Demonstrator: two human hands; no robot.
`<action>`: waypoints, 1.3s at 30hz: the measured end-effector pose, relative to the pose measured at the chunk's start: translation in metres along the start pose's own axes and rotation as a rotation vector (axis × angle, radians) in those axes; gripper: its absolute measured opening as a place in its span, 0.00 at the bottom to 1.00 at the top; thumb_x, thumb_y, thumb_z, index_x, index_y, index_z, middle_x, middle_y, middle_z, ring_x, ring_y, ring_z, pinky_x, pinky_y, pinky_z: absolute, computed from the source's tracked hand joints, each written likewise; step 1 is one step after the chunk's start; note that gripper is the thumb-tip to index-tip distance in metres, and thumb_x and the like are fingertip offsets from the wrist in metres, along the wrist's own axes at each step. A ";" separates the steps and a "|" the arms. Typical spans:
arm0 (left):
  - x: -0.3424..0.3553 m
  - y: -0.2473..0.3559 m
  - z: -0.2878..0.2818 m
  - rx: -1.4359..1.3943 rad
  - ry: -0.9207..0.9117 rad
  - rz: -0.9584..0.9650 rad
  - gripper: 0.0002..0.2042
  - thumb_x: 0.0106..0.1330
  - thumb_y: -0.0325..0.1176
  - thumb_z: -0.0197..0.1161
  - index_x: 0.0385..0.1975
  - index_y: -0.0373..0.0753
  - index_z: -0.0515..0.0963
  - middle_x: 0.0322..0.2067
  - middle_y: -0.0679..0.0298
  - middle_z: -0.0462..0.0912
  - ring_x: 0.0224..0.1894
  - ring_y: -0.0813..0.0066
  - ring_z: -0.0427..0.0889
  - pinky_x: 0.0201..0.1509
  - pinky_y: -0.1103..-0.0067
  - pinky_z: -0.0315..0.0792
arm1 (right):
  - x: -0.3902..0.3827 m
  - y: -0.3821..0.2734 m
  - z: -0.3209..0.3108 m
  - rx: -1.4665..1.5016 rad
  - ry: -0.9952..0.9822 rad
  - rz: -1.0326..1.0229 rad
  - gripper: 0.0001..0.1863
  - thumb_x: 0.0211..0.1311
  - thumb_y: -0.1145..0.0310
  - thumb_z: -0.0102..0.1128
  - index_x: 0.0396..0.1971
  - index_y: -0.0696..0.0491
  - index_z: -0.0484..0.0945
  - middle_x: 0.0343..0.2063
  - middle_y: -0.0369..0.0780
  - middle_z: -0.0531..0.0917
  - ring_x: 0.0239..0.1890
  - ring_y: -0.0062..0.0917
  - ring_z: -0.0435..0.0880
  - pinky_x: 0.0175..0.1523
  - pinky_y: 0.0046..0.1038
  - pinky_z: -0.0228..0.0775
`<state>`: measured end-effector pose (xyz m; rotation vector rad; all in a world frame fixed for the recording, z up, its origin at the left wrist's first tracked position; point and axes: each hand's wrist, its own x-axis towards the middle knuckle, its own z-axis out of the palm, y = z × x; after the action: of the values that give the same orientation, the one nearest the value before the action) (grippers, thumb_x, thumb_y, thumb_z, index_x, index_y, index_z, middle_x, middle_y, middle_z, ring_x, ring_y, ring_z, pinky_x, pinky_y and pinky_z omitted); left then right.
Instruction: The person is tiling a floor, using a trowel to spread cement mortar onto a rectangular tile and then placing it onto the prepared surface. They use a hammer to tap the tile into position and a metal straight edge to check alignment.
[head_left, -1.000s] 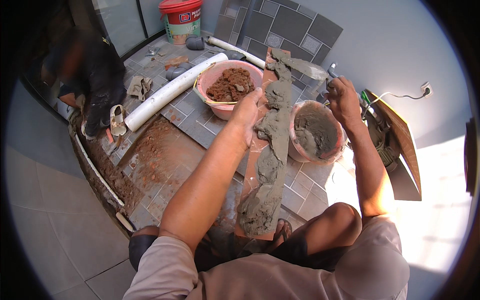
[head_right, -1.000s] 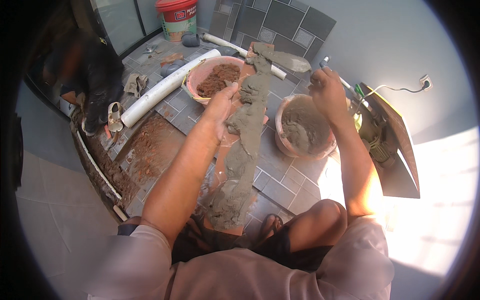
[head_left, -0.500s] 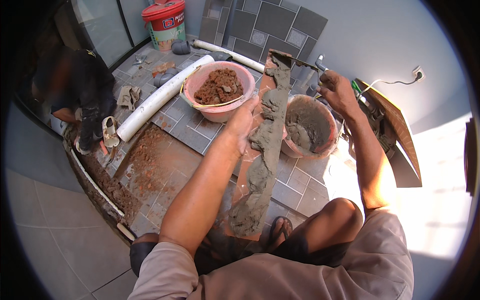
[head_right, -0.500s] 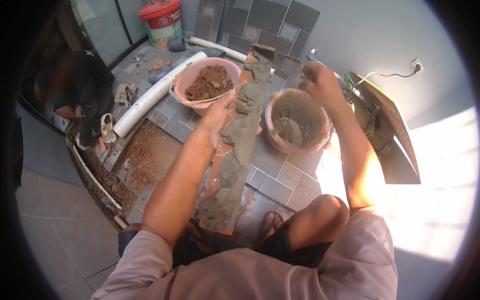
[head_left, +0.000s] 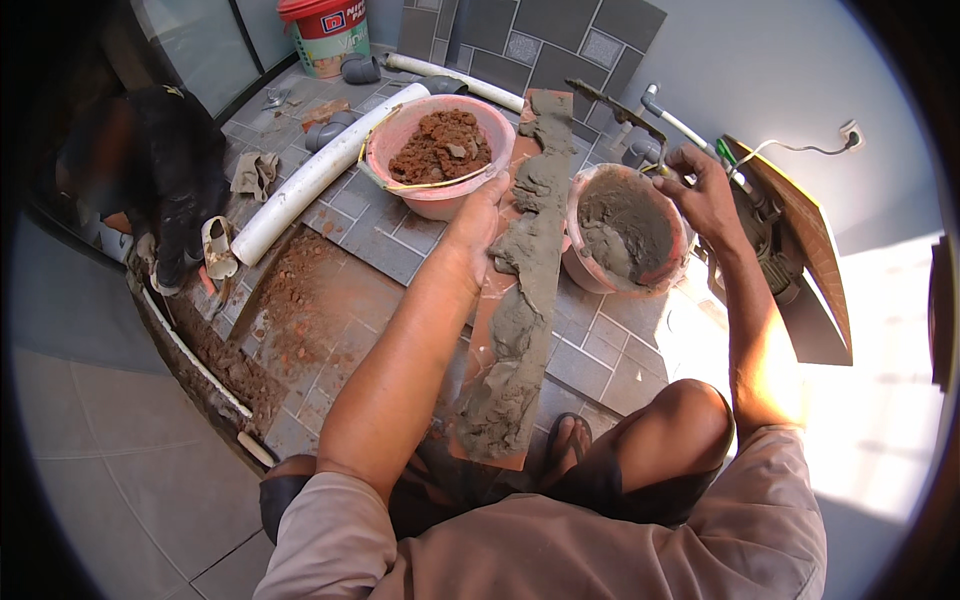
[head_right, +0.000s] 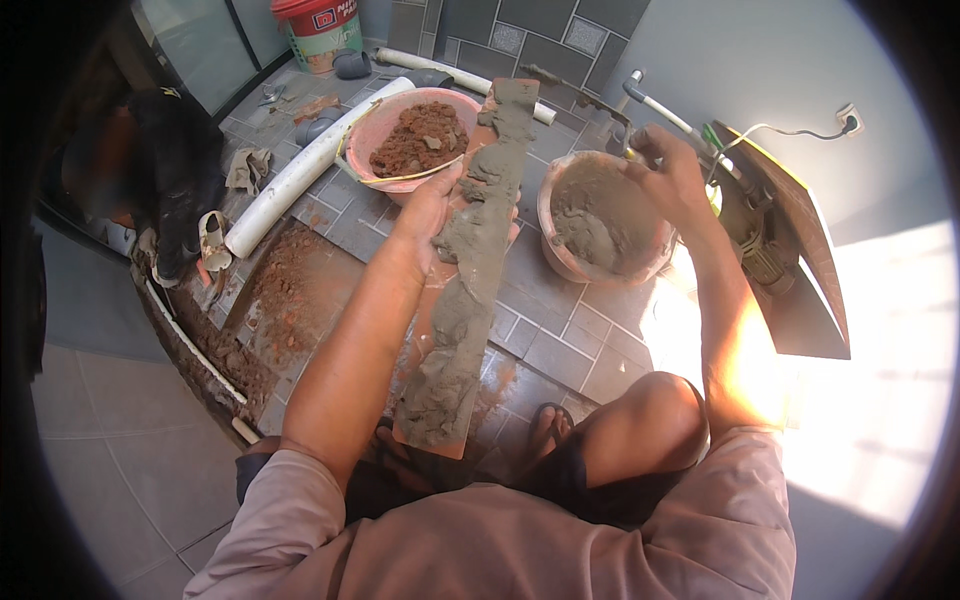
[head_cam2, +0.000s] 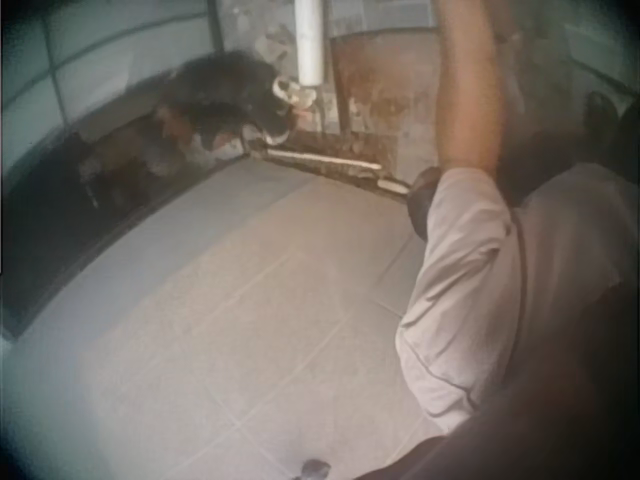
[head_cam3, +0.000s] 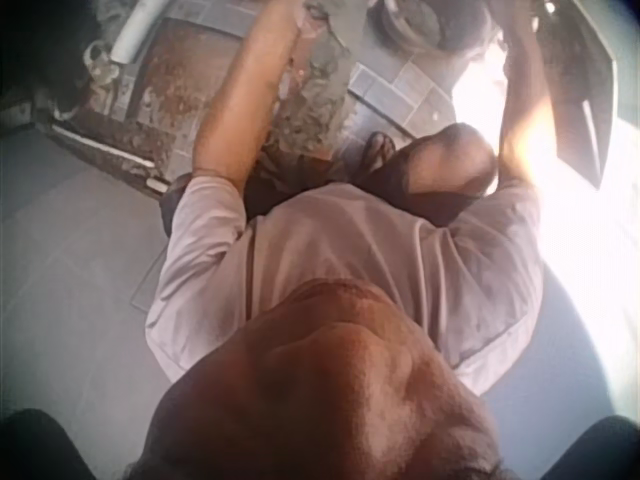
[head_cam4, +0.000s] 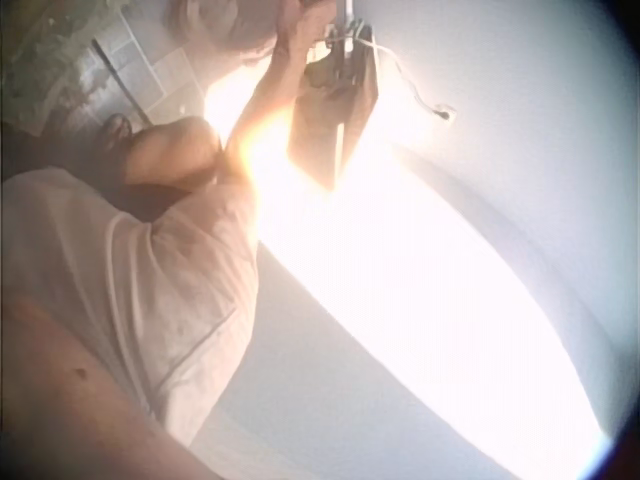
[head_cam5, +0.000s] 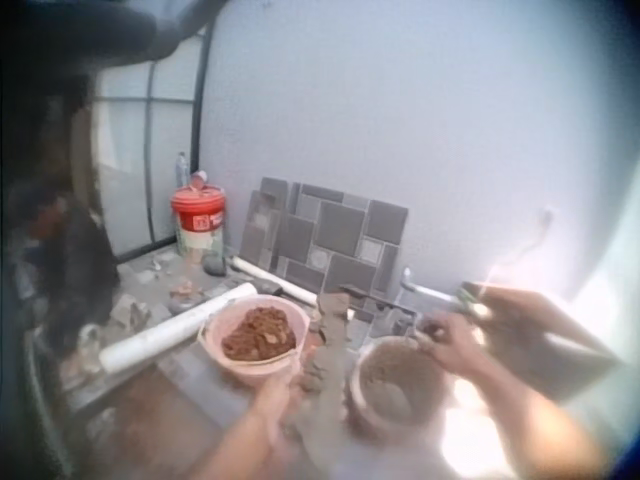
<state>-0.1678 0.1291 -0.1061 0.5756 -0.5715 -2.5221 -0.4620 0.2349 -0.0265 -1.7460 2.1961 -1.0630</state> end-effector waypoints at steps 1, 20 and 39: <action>0.001 0.001 -0.002 0.024 -0.028 -0.014 0.31 0.84 0.55 0.42 0.66 0.31 0.74 0.50 0.43 0.87 0.47 0.46 0.91 0.52 0.52 0.87 | 0.011 0.002 0.012 0.055 0.012 0.013 0.14 0.56 0.73 0.76 0.39 0.59 0.79 0.31 0.38 0.82 0.37 0.22 0.79 0.49 0.29 0.73; 0.009 -0.001 -0.009 0.073 -0.065 0.017 0.30 0.84 0.56 0.43 0.65 0.34 0.74 0.46 0.48 0.88 0.41 0.51 0.92 0.47 0.56 0.89 | -0.011 0.010 0.034 -0.320 0.166 -0.101 0.14 0.61 0.72 0.75 0.39 0.62 0.79 0.30 0.45 0.81 0.33 0.32 0.80 0.44 0.33 0.76; 0.024 0.002 -0.028 -0.007 0.092 -0.026 0.28 0.85 0.53 0.37 0.66 0.37 0.72 0.57 0.46 0.83 0.53 0.48 0.88 0.53 0.50 0.88 | -0.077 -0.050 0.025 -0.193 -0.274 -0.258 0.12 0.58 0.75 0.73 0.37 0.62 0.80 0.31 0.43 0.81 0.32 0.28 0.78 0.39 0.32 0.70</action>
<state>-0.1720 0.1061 -0.1352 0.6965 -0.5244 -2.5058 -0.3848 0.2895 -0.0394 -2.1575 2.0000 -0.6205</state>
